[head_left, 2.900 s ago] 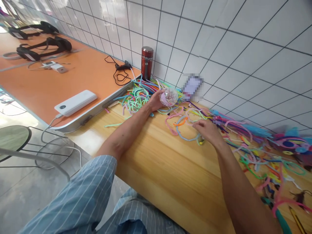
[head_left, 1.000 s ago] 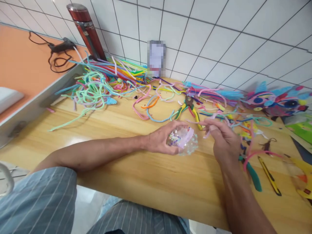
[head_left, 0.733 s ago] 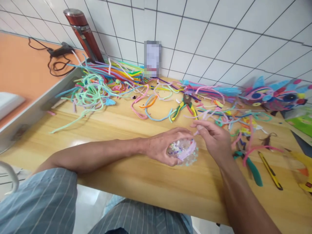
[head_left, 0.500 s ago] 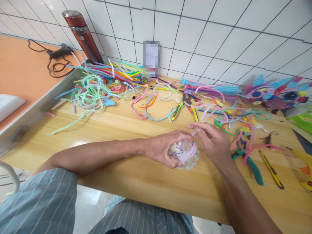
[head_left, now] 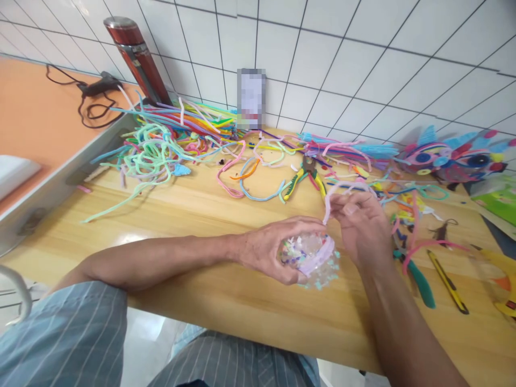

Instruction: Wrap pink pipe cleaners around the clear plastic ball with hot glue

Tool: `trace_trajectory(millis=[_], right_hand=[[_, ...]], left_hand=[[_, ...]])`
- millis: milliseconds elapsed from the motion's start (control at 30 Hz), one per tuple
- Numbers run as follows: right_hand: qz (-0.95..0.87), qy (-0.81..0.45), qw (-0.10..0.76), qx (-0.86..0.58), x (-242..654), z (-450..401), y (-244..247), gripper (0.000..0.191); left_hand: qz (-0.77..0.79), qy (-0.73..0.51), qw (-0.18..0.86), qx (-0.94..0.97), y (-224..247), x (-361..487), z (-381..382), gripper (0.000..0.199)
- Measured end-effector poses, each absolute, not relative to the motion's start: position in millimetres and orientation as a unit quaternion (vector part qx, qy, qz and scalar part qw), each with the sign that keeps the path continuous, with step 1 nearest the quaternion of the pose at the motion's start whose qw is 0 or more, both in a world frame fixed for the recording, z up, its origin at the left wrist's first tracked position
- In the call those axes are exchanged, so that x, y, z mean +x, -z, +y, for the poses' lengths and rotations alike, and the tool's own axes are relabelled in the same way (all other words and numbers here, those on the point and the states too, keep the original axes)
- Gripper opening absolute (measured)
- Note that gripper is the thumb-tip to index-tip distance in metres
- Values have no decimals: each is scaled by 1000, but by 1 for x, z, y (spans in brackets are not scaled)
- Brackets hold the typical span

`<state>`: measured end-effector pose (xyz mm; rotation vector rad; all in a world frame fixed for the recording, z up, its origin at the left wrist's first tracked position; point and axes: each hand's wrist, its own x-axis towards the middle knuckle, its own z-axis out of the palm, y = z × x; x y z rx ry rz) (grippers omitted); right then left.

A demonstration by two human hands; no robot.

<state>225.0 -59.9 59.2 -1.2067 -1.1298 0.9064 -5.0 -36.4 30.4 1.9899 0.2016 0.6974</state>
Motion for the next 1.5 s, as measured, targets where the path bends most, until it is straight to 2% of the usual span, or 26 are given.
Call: trace_trajectory(millis=[100,233,300,467,733,967,1267,1500], right_hand=[[-528,-390,536,-531,231,-61,-55,31],[-548,-484,439,-522,233,-64,-57,35],[-541,-524,419,-507,232,-66,-60,34],[-525,-530,442,-498,231,-64,-59,36],[-512,-464,499,-523,231,-61,-48,27],[-504,-484,497,-515,235,-56,-53,24],[-502,-519,444,-531,234,-62,-56,27],[-469,-539,465,-523,228,-59,-50,33]], left_hand=[[87,-288,490,818,-33,-6,-37,91],[100,-266,519,806,-36,-6,-35,91],[107,-259,539,794,-37,-6,-34,90],[101,-253,555,786,-39,-7,-34,88],[101,-266,536,795,-34,-6,-34,91],[113,-269,535,793,-32,-5,-35,91],[124,-244,544,793,-29,-3,-36,89],[133,-249,523,804,-32,-4,-31,88]])
